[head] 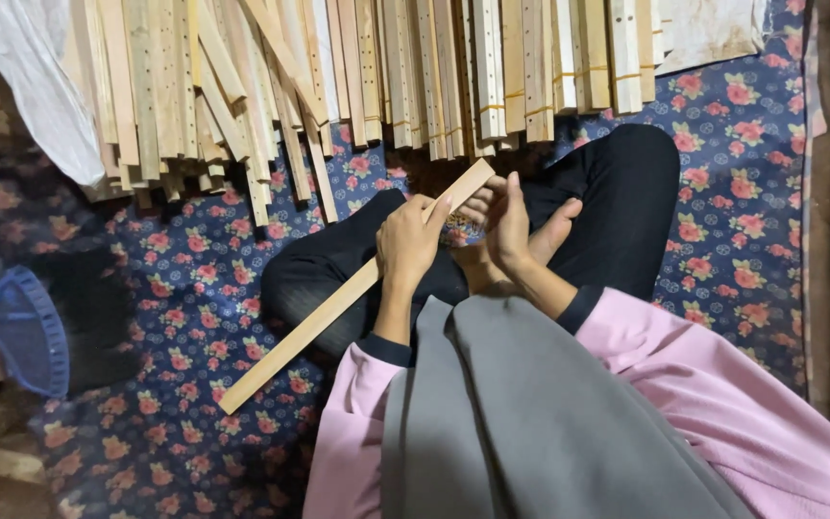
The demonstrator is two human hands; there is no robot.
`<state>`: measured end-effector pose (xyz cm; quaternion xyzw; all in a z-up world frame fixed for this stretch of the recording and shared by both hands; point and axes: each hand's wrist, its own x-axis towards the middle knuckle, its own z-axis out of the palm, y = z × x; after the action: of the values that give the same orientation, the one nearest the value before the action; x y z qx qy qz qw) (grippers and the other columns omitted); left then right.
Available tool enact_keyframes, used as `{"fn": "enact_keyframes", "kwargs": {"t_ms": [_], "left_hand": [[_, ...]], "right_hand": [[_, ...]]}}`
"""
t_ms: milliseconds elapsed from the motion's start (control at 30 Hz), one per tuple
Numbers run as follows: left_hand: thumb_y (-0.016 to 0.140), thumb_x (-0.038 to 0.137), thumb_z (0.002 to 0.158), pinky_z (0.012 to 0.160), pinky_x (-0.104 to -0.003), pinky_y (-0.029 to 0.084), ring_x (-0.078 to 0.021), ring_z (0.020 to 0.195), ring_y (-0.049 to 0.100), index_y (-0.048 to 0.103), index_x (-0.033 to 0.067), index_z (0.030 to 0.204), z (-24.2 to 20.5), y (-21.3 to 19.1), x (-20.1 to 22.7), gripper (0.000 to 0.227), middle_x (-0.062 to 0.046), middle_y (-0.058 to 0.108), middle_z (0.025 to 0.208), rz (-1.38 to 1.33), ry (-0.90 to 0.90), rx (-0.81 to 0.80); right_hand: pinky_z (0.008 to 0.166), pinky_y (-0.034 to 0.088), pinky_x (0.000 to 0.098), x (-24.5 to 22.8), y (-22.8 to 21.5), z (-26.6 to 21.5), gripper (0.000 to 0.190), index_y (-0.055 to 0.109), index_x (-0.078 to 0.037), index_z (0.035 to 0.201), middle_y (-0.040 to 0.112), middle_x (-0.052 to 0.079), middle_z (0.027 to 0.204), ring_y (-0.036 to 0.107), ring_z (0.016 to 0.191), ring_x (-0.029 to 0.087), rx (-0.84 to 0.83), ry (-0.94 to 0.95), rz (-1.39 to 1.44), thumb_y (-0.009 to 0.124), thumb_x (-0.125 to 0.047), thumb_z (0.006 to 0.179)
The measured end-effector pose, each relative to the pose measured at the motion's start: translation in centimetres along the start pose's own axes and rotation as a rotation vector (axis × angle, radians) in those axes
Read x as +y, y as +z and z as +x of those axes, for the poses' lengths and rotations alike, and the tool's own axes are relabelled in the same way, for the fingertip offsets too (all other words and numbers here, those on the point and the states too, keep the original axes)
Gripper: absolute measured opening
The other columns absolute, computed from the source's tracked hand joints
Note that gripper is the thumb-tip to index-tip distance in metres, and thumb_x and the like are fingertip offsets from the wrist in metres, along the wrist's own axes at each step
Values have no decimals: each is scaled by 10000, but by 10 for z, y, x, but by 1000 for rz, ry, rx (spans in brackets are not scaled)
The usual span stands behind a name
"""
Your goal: The person is wrapping the ends of thin wooden slats with a small piece of material, likely tape or a rubber band, while sitting on the floor.
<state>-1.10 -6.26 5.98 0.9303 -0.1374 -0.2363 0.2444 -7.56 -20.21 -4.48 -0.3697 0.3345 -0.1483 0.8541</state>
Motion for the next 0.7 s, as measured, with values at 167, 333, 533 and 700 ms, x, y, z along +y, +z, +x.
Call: {"fn": "enact_keyframes", "kwargs": {"t_ms": [167,333,533,700], "left_hand": [[488,640,974,874,-556,536,-417,985,715,722,138,1013,-13,-13,14,555,-156,749,966,-40,54,11],[477,635,989,862,-547,553,-406,966,726,710,138,1000,-17,-5,10,549,-147,747,972,1,127,44],[460,627,1001,828,-534,565,-395,921,738,689,130,977,-22,-5,11,548,-137,741,946,15,186,82],[414,623,1021,812,-530,575,-389,892,743,688,134,980,-15,6,3,563,-133,741,931,36,197,114]], "right_hand": [[665,587,491,101,-79,99,302,784,-104,873,728,109,705,740,803,351,137,-127,-1044,674,-382,921],[797,563,588,35,-5,43,182,768,28,906,732,275,871,695,947,503,-174,-367,-1265,734,-140,844],[787,553,554,24,3,24,150,752,6,915,734,252,868,699,941,473,-200,-479,-1290,745,-107,817],[778,544,526,8,-5,24,145,740,-11,922,736,233,865,702,936,448,-189,-580,-1324,755,-80,794]]}}
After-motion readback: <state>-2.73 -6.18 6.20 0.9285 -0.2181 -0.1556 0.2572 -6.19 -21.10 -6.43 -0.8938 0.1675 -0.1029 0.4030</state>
